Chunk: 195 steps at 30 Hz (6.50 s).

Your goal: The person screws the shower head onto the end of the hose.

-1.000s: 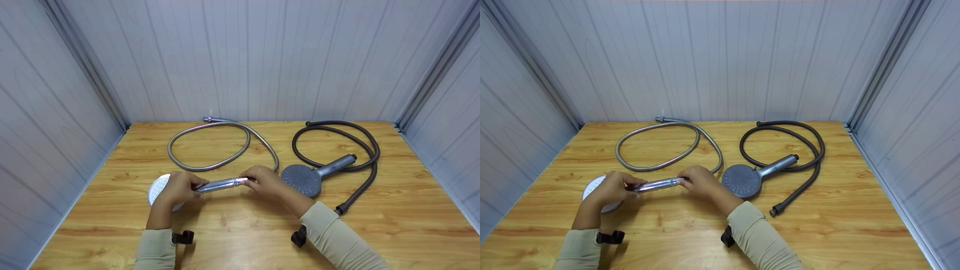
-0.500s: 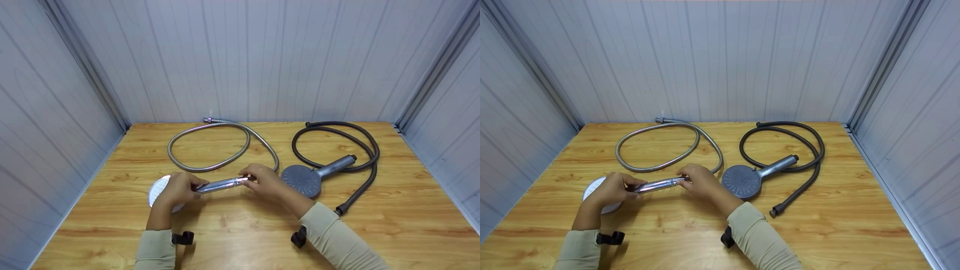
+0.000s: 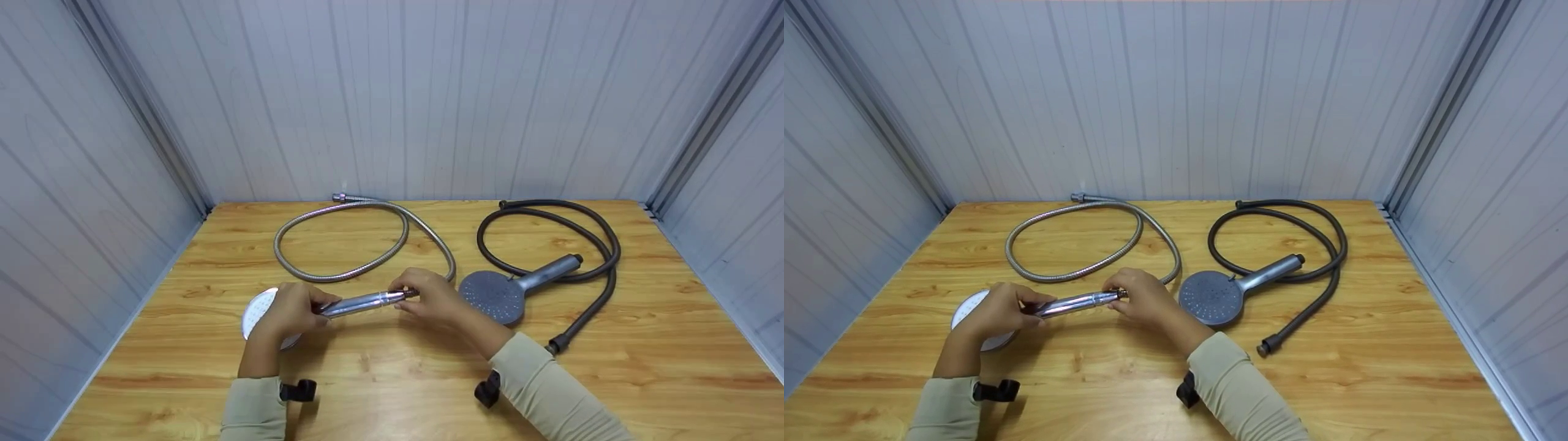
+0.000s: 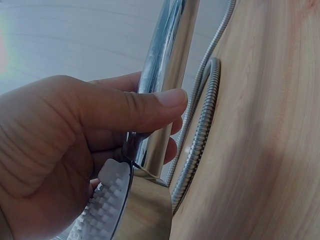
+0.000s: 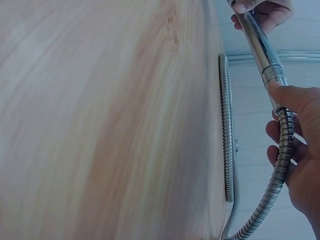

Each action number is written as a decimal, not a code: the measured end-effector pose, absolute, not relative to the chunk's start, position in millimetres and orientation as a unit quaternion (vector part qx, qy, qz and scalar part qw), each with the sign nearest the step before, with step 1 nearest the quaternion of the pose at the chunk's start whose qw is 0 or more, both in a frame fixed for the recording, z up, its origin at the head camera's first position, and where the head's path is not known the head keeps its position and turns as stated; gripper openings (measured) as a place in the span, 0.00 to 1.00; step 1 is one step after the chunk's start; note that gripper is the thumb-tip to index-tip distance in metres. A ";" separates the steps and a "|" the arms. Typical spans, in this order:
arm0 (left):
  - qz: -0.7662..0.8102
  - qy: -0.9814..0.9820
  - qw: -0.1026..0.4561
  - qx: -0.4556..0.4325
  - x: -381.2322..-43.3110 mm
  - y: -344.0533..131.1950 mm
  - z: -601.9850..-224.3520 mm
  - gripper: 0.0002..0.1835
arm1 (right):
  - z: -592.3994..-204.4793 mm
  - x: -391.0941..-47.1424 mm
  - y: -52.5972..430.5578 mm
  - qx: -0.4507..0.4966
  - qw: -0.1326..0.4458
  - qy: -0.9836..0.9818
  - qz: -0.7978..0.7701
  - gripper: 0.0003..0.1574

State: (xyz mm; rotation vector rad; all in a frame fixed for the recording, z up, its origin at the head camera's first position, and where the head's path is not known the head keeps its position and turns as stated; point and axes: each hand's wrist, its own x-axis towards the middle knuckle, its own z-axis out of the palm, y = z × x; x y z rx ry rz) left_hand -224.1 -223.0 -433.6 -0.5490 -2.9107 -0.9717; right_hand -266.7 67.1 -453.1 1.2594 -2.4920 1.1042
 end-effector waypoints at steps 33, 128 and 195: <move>-0.305 -0.934 0.020 -0.188 -223.7 -223.5 -431.2 0.21 | -448.5 -266.4 67.6 0.415 0.042 -0.828 0.375 0.13; -0.323 -0.930 0.006 -0.174 -220.7 -220.2 -430.9 0.20 | -455.3 -263.1 72.0 0.395 0.040 -0.834 0.383 0.11; -0.321 -0.931 0.000 -0.174 -221.6 -220.0 -429.3 0.21 | -456.6 -265.7 71.5 0.416 0.053 -0.804 0.421 0.13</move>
